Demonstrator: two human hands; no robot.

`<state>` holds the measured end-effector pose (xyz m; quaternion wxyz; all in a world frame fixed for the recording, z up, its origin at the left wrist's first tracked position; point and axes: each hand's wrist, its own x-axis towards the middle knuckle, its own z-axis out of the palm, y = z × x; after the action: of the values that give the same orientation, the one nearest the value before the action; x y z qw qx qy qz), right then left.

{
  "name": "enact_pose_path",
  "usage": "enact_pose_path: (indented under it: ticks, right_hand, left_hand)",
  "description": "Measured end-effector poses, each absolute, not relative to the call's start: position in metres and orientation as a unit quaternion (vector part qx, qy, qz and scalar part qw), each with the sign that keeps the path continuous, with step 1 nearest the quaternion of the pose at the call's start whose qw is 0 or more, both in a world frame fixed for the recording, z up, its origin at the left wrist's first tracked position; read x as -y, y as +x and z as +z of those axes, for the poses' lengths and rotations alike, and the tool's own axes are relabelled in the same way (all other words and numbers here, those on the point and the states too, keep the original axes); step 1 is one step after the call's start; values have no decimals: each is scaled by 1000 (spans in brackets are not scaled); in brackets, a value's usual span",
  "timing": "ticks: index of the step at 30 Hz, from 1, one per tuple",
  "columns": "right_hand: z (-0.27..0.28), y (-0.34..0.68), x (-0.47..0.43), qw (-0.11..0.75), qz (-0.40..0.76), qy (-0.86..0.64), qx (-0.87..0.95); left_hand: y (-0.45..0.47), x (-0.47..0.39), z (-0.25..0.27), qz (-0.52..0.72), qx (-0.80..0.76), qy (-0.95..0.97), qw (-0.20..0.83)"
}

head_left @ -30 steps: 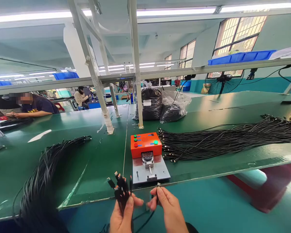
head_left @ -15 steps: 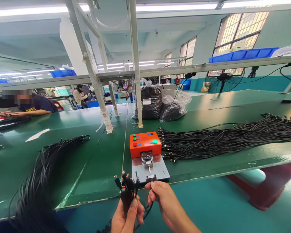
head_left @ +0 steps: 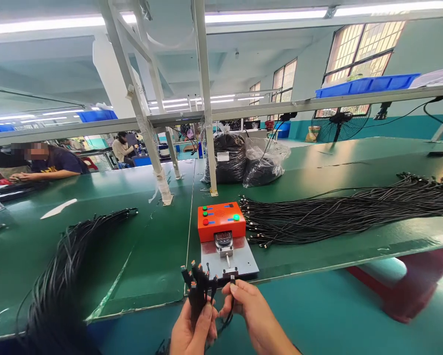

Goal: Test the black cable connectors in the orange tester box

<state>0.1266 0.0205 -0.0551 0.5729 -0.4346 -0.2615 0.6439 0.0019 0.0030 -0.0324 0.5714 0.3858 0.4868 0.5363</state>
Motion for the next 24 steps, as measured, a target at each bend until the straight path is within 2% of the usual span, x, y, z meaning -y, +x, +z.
enact_pose_path:
  ticks: [6, 9, 13, 17, 24]
  right_hand:
    - [-59, 111, 6, 658, 600, -383, 246]
    - [-54, 106, 11, 669, 556, -413, 268]
    - [-54, 111, 3, 651, 509, -479, 297]
    - [-57, 122, -10, 597, 520, -522, 317]
    - [-51, 126, -19, 546, 528, -559, 331]
  left_hand:
    - [4, -2, -45, 428, -491, 446, 614]
    - [7, 1, -50, 450, -502, 444, 591]
    - [1, 1, -49, 522, -549, 387, 525]
    - [4, 2, -36, 584, -513, 364, 513]
    - [14, 5, -28, 580, -490, 384, 525]
